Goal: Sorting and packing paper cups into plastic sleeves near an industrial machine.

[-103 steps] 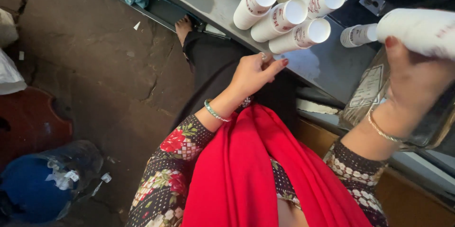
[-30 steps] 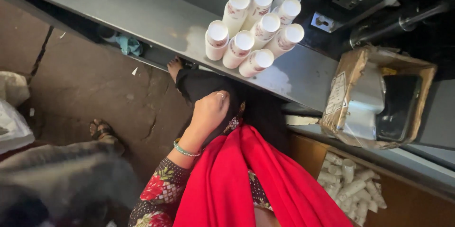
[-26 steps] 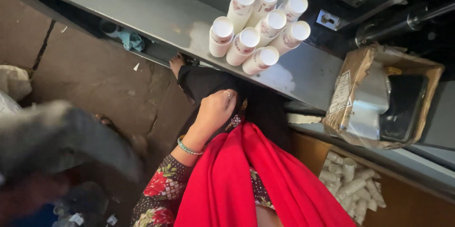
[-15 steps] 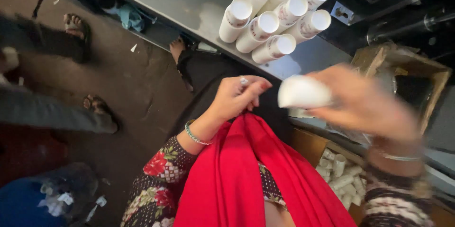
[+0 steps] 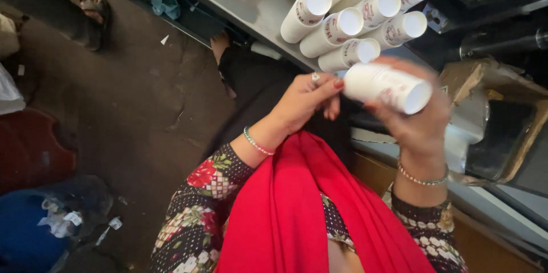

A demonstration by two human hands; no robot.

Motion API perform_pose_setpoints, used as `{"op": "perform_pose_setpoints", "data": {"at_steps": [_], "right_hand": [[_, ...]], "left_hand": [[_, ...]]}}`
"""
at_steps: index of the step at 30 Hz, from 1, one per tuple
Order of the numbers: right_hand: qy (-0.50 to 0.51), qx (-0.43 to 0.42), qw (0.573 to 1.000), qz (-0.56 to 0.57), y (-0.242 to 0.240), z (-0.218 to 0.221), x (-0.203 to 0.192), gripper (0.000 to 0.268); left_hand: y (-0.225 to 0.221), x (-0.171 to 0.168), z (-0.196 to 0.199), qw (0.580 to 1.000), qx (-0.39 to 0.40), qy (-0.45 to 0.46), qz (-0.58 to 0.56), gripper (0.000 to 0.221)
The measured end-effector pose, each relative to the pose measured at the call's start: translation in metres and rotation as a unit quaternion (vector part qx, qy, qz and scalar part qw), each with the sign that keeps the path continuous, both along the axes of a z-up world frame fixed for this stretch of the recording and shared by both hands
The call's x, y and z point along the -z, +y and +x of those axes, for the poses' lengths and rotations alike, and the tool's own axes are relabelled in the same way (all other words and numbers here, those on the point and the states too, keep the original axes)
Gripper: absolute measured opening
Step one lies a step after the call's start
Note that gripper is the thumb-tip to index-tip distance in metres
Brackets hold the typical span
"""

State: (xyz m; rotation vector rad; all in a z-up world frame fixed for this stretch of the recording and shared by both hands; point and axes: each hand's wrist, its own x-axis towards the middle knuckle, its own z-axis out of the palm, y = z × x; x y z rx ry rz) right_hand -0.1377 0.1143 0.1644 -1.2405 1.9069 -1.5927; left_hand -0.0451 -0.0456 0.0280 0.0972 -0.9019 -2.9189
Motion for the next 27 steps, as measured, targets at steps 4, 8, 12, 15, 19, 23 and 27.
{"op": "perform_pose_setpoints", "data": {"at_steps": [4, 8, 12, 15, 19, 23, 27], "right_hand": [[0.241, 0.062, 0.968, 0.029, -0.019, -0.018, -0.009, 0.052], [0.226, 0.066, 0.969, 0.076, -0.031, -0.036, 0.02, 0.051], [0.136, 0.099, 0.981, 0.096, -0.031, -0.042, 0.031, 0.056], [0.125, 0.104, 0.981, 0.103, -0.03, -0.042, 0.029, 0.055], [0.11, 0.096, 0.985, 0.093, -0.029, -0.042, 0.032, 0.053], [0.125, 0.106, 0.982, 0.098, -0.029, -0.044, 0.036, 0.057], [0.2, 0.128, 0.967, 0.094, -0.022, -0.047, 0.032, 0.053]], "left_hand": [[-0.012, 0.012, -0.018, 0.97, -0.109, -0.04, -0.215, 0.033], [-0.017, 0.027, -0.031, 0.942, -0.159, -0.062, -0.288, 0.036], [-0.015, 0.031, -0.041, 0.923, -0.173, -0.074, -0.334, 0.04], [-0.012, 0.029, -0.047, 0.919, -0.163, -0.076, -0.352, 0.042], [-0.012, 0.025, -0.047, 0.911, -0.155, -0.071, -0.375, 0.046], [-0.013, 0.021, -0.048, 0.913, -0.153, -0.064, -0.373, 0.045], [-0.013, 0.018, -0.049, 0.903, -0.15, -0.063, -0.398, 0.043]]}}
